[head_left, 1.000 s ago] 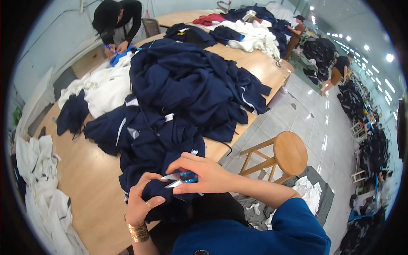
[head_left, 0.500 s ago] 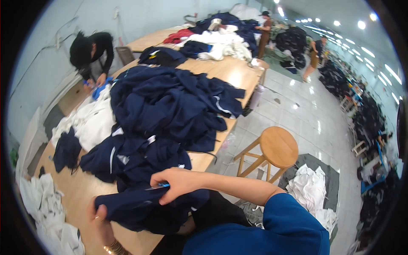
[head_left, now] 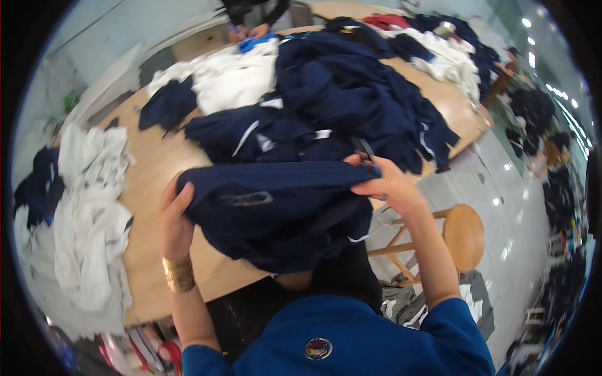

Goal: Trimming excess threads from navy blue athletic garments using thread snips and sorting them on a table.

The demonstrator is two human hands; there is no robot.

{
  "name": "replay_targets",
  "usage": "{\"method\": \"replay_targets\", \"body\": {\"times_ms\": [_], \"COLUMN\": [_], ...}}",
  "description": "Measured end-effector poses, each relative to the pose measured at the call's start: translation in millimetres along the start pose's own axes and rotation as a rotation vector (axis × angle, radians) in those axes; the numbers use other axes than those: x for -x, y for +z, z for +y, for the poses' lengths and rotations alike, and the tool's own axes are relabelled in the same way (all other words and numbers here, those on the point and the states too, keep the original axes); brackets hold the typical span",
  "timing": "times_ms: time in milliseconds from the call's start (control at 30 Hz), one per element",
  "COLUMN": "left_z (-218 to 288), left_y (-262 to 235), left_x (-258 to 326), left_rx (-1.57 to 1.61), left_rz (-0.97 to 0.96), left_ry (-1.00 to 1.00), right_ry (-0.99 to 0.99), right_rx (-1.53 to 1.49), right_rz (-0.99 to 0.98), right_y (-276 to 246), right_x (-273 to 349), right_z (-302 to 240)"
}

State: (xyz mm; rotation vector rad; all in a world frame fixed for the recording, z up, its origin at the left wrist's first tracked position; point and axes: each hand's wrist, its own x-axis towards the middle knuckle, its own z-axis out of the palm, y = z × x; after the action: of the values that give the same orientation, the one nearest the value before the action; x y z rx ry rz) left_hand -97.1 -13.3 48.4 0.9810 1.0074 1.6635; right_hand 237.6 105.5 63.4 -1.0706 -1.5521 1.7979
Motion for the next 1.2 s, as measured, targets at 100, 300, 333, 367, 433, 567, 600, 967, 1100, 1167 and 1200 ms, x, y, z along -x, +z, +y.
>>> {"method": "replay_targets", "body": {"times_ms": [100,300,333,367,433,567,600,967,1100,1167,1200], "left_z": [5.2,5.4,5.0,4.7,5.5,7.3,7.3,5.9,-5.3,-12.0,-15.1], "left_y": [-10.7,-23.3,-25.0,-26.4,-27.4,-27.3,-28.0,-28.3,4.0,46.1,63.6], "left_x": [9.6,20.8,21.8,22.9,25.3,28.9,29.8,26.9,7.4,-2.5,-1.7], "left_rx": [-0.128,-0.274,-0.302,-0.331,-0.355,-0.416,-0.415,-0.399,-1.323,-0.948,-0.883], "left_rz": [0.061,0.043,0.039,0.034,0.036,0.041,0.043,0.045,0.096,-0.179,-0.312], "left_ry": [0.0,0.004,0.013,0.022,0.026,0.034,0.035,-0.015,0.411,0.448,0.422], "right_ry": [-0.117,-0.165,-0.186,-0.187,-0.218,-0.262,-0.263,-0.263,-0.301,-0.558,-0.57], "right_rx": [0.185,0.258,0.277,0.266,0.237,0.201,0.202,0.226,0.347,0.511,0.502], "right_rz": [-0.037,-0.037,-0.041,-0.044,-0.057,-0.073,-0.075,-0.016,0.078,-0.053,-0.073], "right_y": [13.5,23.6,23.4,24.9,25.5,24.4,24.2,23.1,31.9,37.1,46.9], "right_x": [4.0,16.5,17.9,18.8,21.3,23.8,24.2,25.0,18.5,4.2,1.6], "right_z": [-2.2,-10.0,-10.4,-10.2,-9.7,-7.8,-6.9,-5.3,0.5,4.5,2.2]}}
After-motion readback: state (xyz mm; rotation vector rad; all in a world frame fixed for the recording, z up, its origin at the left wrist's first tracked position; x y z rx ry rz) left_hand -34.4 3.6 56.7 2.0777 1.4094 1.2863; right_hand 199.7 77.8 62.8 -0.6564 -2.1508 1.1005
